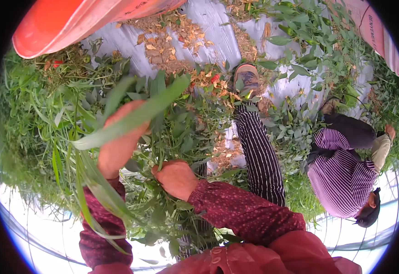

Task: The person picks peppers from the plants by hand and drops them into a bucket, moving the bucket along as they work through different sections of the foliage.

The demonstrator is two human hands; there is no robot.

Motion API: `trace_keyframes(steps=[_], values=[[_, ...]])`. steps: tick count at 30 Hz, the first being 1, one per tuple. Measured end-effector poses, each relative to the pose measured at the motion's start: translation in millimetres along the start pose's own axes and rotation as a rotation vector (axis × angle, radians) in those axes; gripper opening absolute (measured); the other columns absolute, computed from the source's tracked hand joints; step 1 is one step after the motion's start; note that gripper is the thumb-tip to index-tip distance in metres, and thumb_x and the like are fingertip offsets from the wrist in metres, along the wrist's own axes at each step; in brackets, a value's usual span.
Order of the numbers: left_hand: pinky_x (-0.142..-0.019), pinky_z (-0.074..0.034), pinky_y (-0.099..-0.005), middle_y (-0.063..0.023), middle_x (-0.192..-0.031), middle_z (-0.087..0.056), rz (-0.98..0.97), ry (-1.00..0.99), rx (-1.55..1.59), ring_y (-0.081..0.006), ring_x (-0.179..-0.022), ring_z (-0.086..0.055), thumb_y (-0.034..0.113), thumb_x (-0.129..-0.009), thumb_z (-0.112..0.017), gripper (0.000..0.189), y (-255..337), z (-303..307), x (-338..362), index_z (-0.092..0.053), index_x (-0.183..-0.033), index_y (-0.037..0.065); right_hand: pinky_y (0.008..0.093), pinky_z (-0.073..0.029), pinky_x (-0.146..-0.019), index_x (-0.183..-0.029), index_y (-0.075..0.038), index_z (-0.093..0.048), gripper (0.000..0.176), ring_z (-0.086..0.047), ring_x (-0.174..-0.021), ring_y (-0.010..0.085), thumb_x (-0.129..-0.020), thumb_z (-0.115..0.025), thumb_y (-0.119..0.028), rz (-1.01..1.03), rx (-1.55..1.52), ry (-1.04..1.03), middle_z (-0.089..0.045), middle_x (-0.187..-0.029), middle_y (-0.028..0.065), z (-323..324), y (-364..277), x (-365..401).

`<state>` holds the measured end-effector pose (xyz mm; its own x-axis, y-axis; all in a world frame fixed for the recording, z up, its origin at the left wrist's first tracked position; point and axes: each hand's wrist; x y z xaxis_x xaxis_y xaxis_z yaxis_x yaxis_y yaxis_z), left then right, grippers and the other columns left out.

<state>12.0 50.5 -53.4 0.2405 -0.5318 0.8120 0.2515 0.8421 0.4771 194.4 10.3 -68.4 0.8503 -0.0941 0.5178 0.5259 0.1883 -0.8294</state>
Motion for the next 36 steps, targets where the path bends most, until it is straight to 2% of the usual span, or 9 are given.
trace_keyframes(steps=[1,8,12,17,21,27,31,33,36], values=[[-0.046,-0.042,-0.0244,-0.0079,-0.088,-0.062,0.079,-0.045,0.374,-0.0129,-0.075,-0.060,0.015,-0.085,-0.055,0.029,19,4,-2,-0.053,-0.113,0.004,0.0420,-0.047,-0.059,-0.089,-0.001,-0.055,0.021,-0.060,-0.066,0.0303,-0.071,-0.051,-0.011,0.006,0.002,0.016,-0.057,-0.065,0.0127,0,0,-2],[-0.041,-0.042,-0.0220,-0.0157,-0.099,-0.059,-0.130,-0.027,0.959,-0.0244,-0.077,-0.063,0.017,-0.084,-0.054,0.035,103,50,-1,-0.049,-0.115,0.002,0.0434,-0.046,-0.057,-0.097,-0.002,-0.057,0.025,-0.060,-0.066,0.0314,-0.077,-0.049,-0.014,0.040,-0.013,-0.042,-0.057,-0.066,0.0143,7,-4,-9],[-0.038,-0.039,-0.0196,-0.0173,-0.097,-0.059,-0.406,0.146,0.870,-0.0175,-0.075,-0.061,0.027,-0.088,-0.050,0.043,149,84,3,-0.044,-0.122,0.002,0.0441,-0.046,-0.058,-0.101,-0.002,-0.057,0.027,-0.060,-0.067,0.0312,-0.079,-0.047,-0.013,0.004,0.024,-0.082,-0.059,-0.069,0.0144,11,-10,-8],[-0.068,-0.048,-0.0244,-0.0098,-0.097,-0.062,-0.589,0.596,0.472,-0.0143,-0.080,-0.060,0.023,-0.085,-0.057,0.039,197,119,-59,-0.053,-0.116,-0.001,0.0445,-0.047,-0.059,-0.098,-0.001,-0.059,0.025,-0.060,-0.066,0.0314,-0.079,-0.047,-0.012,0.001,-0.014,-0.012,-0.060,-0.070,0.0149,7,-9,-5],[-0.083,-0.045,-0.0274,-0.0082,-0.113,-0.058,-0.601,0.612,-0.006,-0.0157,-0.098,-0.058,0.024,-0.088,-0.055,0.040,162,141,-72,-0.052,-0.121,0.000,0.0422,-0.046,-0.055,-0.105,-0.002,-0.056,0.032,-0.058,-0.060,0.0296,-0.075,-0.050,-0.012,0.040,-0.006,0.007,-0.054,-0.060,0.0122,7,-3,-6],[-0.076,-0.046,-0.0243,-0.0076,-0.090,-0.064,-0.538,0.821,-0.060,-0.0130,-0.080,-0.058,0.020,-0.087,-0.057,0.032,86,155,-31,-0.057,-0.110,-0.003,0.0401,-0.048,-0.061,-0.097,-0.002,-0.059,0.026,-0.061,-0.069,0.0280,-0.073,-0.051,-0.010,0.008,-0.008,-0.041,-0.060,-0.069,0.0115,6,-2,-2],[-0.082,-0.046,-0.0290,-0.0172,-0.107,-0.059,-0.135,0.602,-0.489,-0.0216,-0.092,-0.058,0.032,-0.085,-0.060,0.054,6,163,21,-0.045,-0.123,-0.004,0.0398,-0.048,-0.063,-0.098,-0.002,-0.058,0.027,-0.062,-0.069,0.0272,-0.073,-0.051,-0.009,-0.011,0.035,-0.116,-0.061,-0.072,0.0123,4,-3,-3],[-0.086,-0.045,-0.0362,-0.0233,-0.118,-0.052,-0.015,0.454,-1.035,-0.0312,-0.104,-0.055,0.042,-0.080,-0.063,0.078,-45,152,47,-0.030,-0.133,-0.004,0.0397,-0.048,-0.063,-0.098,-0.002,-0.057,0.027,-0.062,-0.070,0.0275,-0.073,-0.051,-0.009,-0.018,0.027,-0.155,-0.061,-0.073,0.0123,8,-5,-4],[-0.091,-0.043,-0.0411,-0.0285,-0.125,-0.045,0.253,0.318,-1.114,-0.0378,-0.109,-0.051,0.054,-0.074,-0.063,0.096,-100,135,58,-0.019,-0.136,-0.006,0.0412,-0.047,-0.062,-0.099,-0.001,-0.056,0.028,-0.061,-0.068,0.0293,-0.073,-0.051,-0.009,-0.020,0.003,-0.128,-0.060,-0.070,0.0125,2,-5,-4]])
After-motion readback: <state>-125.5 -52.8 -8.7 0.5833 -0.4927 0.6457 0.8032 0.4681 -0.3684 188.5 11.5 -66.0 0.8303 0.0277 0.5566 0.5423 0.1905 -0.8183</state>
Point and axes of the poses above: each hand's wrist, its own x-axis away from the middle knuckle, its own z-axis out of the back of the hand, y = z × x
